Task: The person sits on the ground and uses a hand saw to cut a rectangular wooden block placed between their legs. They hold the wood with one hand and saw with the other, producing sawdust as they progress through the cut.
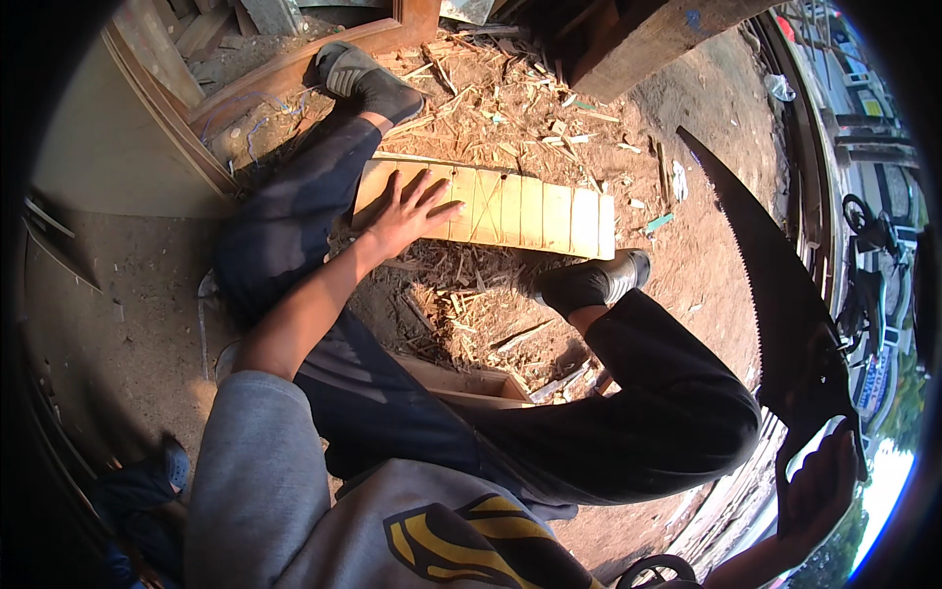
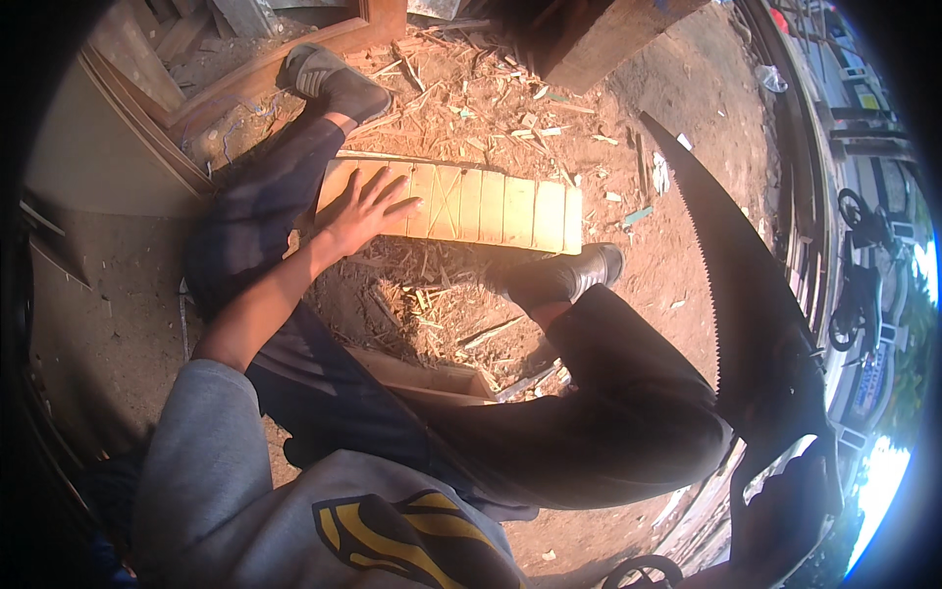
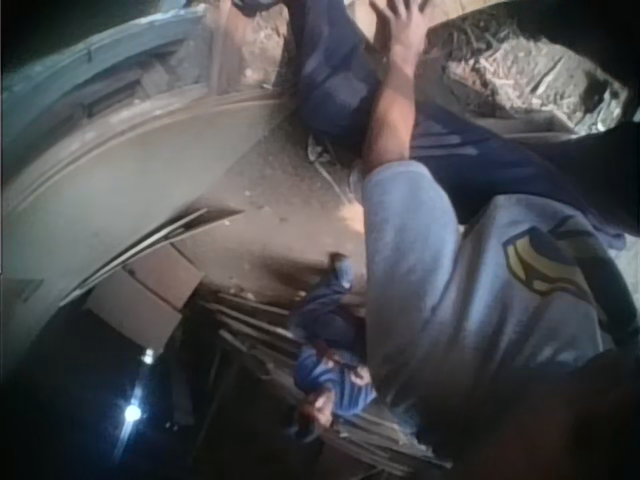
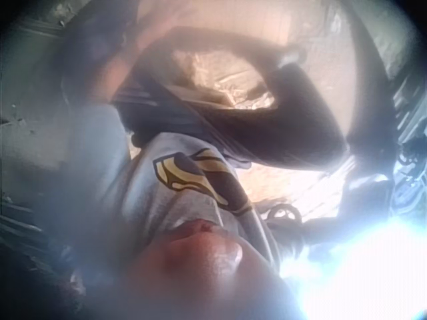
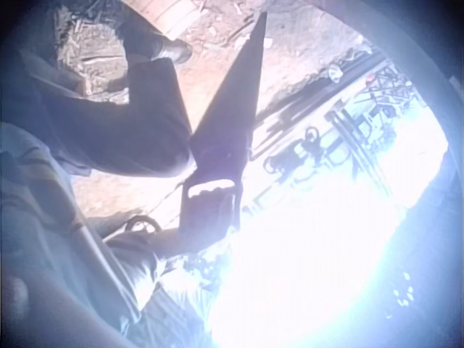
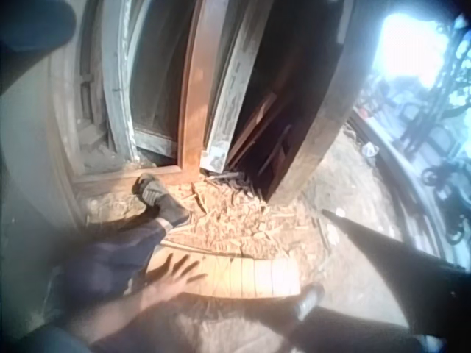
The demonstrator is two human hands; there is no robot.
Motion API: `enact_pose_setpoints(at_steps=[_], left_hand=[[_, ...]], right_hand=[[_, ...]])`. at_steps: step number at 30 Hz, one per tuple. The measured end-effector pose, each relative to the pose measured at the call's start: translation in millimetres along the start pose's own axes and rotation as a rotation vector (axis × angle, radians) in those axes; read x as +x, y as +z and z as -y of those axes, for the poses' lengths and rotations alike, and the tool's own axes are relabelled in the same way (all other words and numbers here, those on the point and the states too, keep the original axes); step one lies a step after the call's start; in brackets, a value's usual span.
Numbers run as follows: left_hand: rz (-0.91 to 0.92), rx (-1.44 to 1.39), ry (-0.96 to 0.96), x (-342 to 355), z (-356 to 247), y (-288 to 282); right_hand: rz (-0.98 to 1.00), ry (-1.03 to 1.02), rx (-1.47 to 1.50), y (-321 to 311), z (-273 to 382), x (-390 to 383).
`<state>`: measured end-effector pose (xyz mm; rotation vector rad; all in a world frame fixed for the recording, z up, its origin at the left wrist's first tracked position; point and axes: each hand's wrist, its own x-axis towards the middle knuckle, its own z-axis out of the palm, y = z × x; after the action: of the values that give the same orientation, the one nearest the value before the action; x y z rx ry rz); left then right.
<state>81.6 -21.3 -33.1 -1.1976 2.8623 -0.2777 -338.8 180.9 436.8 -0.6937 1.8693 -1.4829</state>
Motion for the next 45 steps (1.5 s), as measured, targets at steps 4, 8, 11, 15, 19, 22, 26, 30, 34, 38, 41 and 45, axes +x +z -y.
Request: enact_pose_setpoints(at_steps=[4,8,11,15,19,22,26,30,34,38,41,45], left_hand=[[-0.002,-0.027,0.031,0,6,-6],[0.08,-0.022,0.051,1,9,-16],[0.08,-0.048,0.051,2,14,-17],[0.064,-0.041,0.062,10,21,-13],[0.096,-0.2,0.034,12,21,-17],[0.237,-0.546,-0.052,25,25,-33],[0.424,-0.785,-0.131,42,36,-43],[0.583,-0.712,-0.115,58,70,-42],[0.71,-0.661,-0.2,72,69,-38],[0.649,-0.77,-0.238,75,72,-29],[0.43,-0.713,-0.238,68,55,-31],[0.167,-0.447,-0.345,63,17,-75]], right_hand=[[-0.03,-0.016,-0.034,3,-4,-2],[-0.235,-0.008,-0.105,12,-4,-11],[-0.211,-0.006,-0.098,16,-4,-18],[0.645,0.161,0.211,27,-9,5],[0.16,0.101,0.053,12,-2,-15],[-0.053,-0.002,-0.004,23,-4,-26],[-0.076,-0.084,0.059,38,-8,-29],[-0.074,-0.07,0.056,34,-6,-28],[-0.009,-0.032,0.092,30,-8,-27],[0.49,0.116,0.2,23,-10,-17],[-0.001,0.009,0.172,25,-12,-37],[-0.17,-0.011,0.327,59,-37,-46]])
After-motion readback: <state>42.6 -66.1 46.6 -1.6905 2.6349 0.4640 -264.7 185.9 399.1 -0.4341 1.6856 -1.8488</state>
